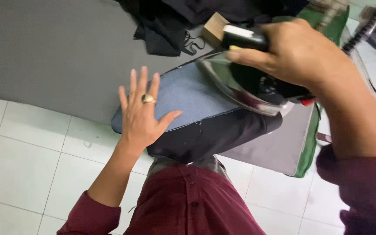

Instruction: The person irons a black garment on a pressing board using a steam iron and a light blue cloth. They repeatedly smooth the fabric, reposition the garment, and iron different sections, including the edges and seams.

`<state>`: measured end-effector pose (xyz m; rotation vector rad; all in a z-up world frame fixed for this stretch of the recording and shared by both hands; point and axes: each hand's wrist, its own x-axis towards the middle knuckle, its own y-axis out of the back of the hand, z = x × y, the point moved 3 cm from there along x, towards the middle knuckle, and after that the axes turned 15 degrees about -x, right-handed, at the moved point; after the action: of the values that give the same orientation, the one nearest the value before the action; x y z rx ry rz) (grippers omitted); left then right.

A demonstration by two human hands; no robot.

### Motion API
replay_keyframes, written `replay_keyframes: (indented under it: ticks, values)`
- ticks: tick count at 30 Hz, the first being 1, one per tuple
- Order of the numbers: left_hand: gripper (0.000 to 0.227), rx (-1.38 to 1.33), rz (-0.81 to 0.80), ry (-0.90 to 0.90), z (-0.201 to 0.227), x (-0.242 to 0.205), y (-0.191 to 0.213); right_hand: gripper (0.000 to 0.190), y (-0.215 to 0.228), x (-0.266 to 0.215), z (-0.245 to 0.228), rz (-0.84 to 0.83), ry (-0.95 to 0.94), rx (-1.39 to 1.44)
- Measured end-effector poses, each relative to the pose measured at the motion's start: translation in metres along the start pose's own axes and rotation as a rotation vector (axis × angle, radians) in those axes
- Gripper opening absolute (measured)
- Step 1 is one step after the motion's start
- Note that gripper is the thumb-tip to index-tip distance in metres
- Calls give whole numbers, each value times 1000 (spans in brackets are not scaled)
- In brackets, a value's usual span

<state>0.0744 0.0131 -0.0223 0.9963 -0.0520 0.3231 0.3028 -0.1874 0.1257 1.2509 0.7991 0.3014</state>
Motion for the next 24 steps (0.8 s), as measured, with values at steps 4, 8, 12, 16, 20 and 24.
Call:
replay_keyframes:
  ticks: [4, 8, 12, 16, 20, 24]
  values:
    - [18, -152, 293, -485, 95, -7, 7, 65, 18, 4, -28, -80, 0, 33]
    - [30, -77, -134, -658, 165, -39, -109, 84, 25, 9, -58, -46, 262, -81]
    - [54, 500, -11, -609, 170, -41, -187, 81, 17, 14, -74, 31, 461, -149]
    - [57, 589, 27, -661, 151, -48, -224, 65, 21, 4, -80, -6, 437, -145]
    - [56, 693, -35, -625, 141, -48, -255, 48, 21, -3, -82, -31, 384, -120]
    - [57, 636, -29, -643, 136, -53, -261, 44, 3, -8, -76, 52, 505, -199]
